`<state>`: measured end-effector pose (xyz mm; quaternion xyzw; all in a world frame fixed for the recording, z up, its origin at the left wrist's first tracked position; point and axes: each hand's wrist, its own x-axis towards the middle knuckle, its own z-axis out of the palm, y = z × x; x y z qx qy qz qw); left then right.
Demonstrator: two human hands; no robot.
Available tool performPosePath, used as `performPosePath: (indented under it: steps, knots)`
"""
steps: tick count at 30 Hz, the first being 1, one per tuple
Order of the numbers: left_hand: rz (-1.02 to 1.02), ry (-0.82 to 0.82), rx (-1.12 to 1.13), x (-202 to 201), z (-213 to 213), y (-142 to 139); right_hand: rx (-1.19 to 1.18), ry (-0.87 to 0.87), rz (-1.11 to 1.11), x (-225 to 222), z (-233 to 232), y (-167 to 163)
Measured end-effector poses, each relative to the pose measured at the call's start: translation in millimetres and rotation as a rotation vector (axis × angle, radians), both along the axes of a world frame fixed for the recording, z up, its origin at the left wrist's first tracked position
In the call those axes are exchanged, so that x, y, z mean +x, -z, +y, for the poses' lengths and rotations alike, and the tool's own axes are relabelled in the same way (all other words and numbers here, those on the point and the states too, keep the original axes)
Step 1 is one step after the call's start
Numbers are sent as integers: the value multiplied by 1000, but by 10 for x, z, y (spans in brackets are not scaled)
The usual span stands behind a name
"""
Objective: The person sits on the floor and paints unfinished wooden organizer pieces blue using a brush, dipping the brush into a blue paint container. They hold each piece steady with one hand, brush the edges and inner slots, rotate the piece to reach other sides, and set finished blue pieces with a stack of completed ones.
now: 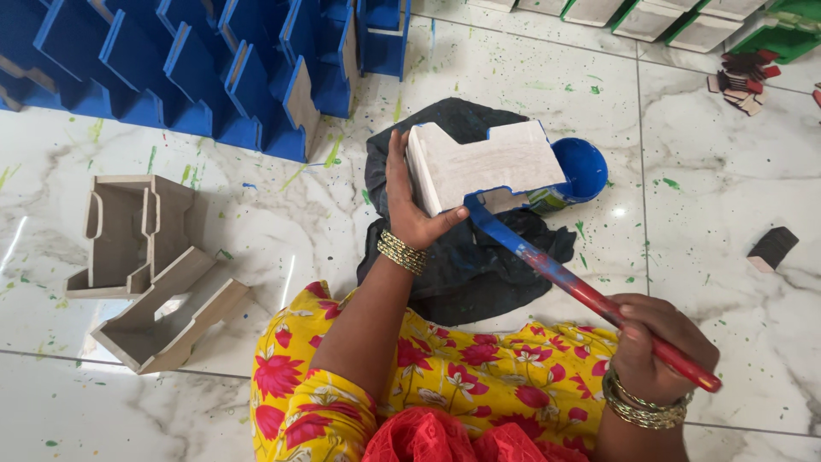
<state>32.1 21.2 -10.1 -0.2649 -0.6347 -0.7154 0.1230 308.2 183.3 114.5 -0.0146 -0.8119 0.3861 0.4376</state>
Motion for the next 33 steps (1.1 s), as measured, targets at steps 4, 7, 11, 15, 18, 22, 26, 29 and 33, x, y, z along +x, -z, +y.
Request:
performPosePath:
  steps: [4,7,11,15,18,22,26,29,33]
  knots:
    - [9,17,26,0,14,2,25,2,73,-29,13,59]
    - [19,18,32,0,4,-5,23,-13,15,-36,7,126]
    - [-14,29,37,7,-17,-9,4,-30,7,11,115,121]
    - [-33,44,53,-2,4,-1,-40,-4,69,74,205,98]
    - [-19,44,63,-10,6,6,12,-6,101,48,178,142]
    - [-21,42,51,1,-9,2,48,-9,38,1,119,182]
    - [-39,50,75,5,-16,-2,-16,-29,32,34,150,122]
    - [-24,39,65,-1,3,3,-55,-13,65,78,207,79]
    - [-6,40,56,-2,13,11,-38,-95,144,25,201,155]
